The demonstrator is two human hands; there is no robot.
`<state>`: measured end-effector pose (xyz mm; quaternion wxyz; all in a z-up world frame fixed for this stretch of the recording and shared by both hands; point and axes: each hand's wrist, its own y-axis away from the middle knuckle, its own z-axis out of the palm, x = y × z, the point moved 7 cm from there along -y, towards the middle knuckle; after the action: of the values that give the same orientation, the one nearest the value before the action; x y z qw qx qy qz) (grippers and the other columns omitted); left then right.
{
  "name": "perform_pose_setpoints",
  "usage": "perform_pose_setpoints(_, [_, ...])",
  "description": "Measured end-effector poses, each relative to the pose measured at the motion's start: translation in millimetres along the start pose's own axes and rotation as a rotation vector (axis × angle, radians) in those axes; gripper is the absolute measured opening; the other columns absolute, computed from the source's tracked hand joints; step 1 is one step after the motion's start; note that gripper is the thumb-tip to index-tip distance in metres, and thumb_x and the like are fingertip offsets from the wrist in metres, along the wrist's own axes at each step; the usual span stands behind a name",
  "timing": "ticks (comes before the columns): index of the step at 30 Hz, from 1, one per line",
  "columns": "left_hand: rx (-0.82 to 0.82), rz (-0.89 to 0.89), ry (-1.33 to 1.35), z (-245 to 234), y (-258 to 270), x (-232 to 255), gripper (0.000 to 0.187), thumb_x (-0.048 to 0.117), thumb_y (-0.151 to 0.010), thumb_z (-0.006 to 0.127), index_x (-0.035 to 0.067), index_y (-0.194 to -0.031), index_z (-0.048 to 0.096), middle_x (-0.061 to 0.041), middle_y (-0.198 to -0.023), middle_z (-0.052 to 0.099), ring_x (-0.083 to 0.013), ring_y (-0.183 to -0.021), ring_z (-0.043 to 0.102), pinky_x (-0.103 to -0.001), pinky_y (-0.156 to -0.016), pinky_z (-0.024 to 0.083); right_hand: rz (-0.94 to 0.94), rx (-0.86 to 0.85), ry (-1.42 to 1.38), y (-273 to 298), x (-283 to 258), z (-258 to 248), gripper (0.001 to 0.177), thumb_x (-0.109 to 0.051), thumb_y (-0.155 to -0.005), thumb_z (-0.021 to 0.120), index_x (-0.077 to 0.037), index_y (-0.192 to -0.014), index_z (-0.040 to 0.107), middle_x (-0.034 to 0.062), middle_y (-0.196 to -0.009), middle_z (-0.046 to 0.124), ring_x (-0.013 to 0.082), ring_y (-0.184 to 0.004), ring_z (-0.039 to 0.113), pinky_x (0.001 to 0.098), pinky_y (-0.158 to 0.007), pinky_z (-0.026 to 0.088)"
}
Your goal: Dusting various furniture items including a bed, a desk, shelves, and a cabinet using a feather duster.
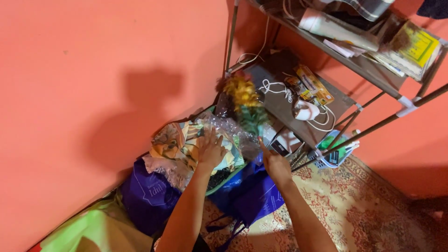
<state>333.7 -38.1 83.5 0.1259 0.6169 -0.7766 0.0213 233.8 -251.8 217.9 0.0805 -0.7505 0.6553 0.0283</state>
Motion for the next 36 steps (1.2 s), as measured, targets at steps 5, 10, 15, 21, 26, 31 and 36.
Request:
perform_pose_setpoints(5, [-0.031,0.006,-0.042,-3,4,9,0.065,0.053,-0.101,0.045,0.022,-0.157,0.040,-0.012,-0.173,0.003,-0.0396,-0.158,-0.004,-0.062,-0.123,0.009,0.108,-0.101,0.003,61,56,50,0.053,-0.033,-0.099,0.044,-0.036,-0.152,0.047,0.0156,-0.100,0.075,0.0421,-0.080,0.075,0.0564,-0.069,0.062])
perform_pose_setpoints(10, [0.012,0.027,-0.110,0,-1,35,0.068,0.056,-0.097,0.047,0.021,-0.155,0.043,-0.012,-0.172,0.008,-0.0408,-0.156,0.008,-0.059,-0.123,0.013,0.480,-0.136,-0.153,129,129,98,0.052,-0.041,-0.097,0.048,-0.038,-0.149,0.052,0.0133,-0.111,0.076,0.0390,-0.100,0.074,0.0539,-0.087,0.060])
perform_pose_setpoints(15, [-0.108,0.109,-0.088,-21,14,73,0.067,0.053,-0.101,0.046,0.016,-0.156,0.036,-0.016,-0.171,0.003,-0.0429,-0.155,-0.002,-0.068,-0.120,0.008,0.599,-0.221,-0.426,139,104,117,0.044,-0.029,-0.105,0.045,-0.027,-0.147,0.056,0.0103,-0.076,0.075,0.0212,-0.054,0.067,0.0362,-0.049,0.058])
perform_pose_setpoints(21, [-0.172,0.156,-0.042,-31,24,104,0.071,0.059,-0.101,0.036,0.020,-0.160,0.028,-0.015,-0.171,0.001,-0.0356,-0.157,0.000,-0.065,-0.122,0.000,0.636,0.091,-0.461,143,111,73,0.044,-0.023,-0.107,0.049,-0.018,-0.151,0.050,-0.0004,-0.041,0.048,0.0106,-0.028,0.031,0.0233,-0.023,0.039])
perform_pose_setpoints(26, [-0.257,0.195,-0.009,-28,40,123,0.080,0.066,-0.099,0.027,0.020,-0.164,0.013,-0.010,-0.172,-0.009,-0.0309,-0.158,-0.009,-0.057,-0.124,0.003,0.586,-0.175,-0.409,132,92,106,0.043,-0.026,-0.111,0.036,-0.024,-0.152,0.047,0.0018,-0.052,0.055,0.0132,-0.037,0.048,0.0241,-0.030,0.045])
perform_pose_setpoints(31, [-0.382,0.178,-0.097,-4,51,117,0.087,0.071,-0.097,0.027,0.023,-0.165,0.002,-0.007,-0.172,-0.014,-0.0294,-0.158,-0.013,-0.062,-0.123,-0.005,0.606,-0.127,-0.360,155,98,118,0.051,-0.039,-0.110,0.036,-0.052,-0.158,0.025,0.0016,-0.058,0.055,0.0125,-0.043,0.048,0.0228,-0.033,0.039])
perform_pose_setpoints(36, [-0.413,0.213,-0.110,7,53,109,0.091,0.071,-0.097,0.025,0.014,-0.164,0.001,-0.014,-0.170,-0.020,-0.0344,-0.156,-0.020,-0.066,-0.122,-0.006,0.409,-0.361,-0.250,169,76,149,0.064,-0.022,-0.105,0.040,-0.042,-0.163,0.019,0.0109,-0.077,0.065,0.0271,-0.061,0.064,0.0434,-0.054,0.055])
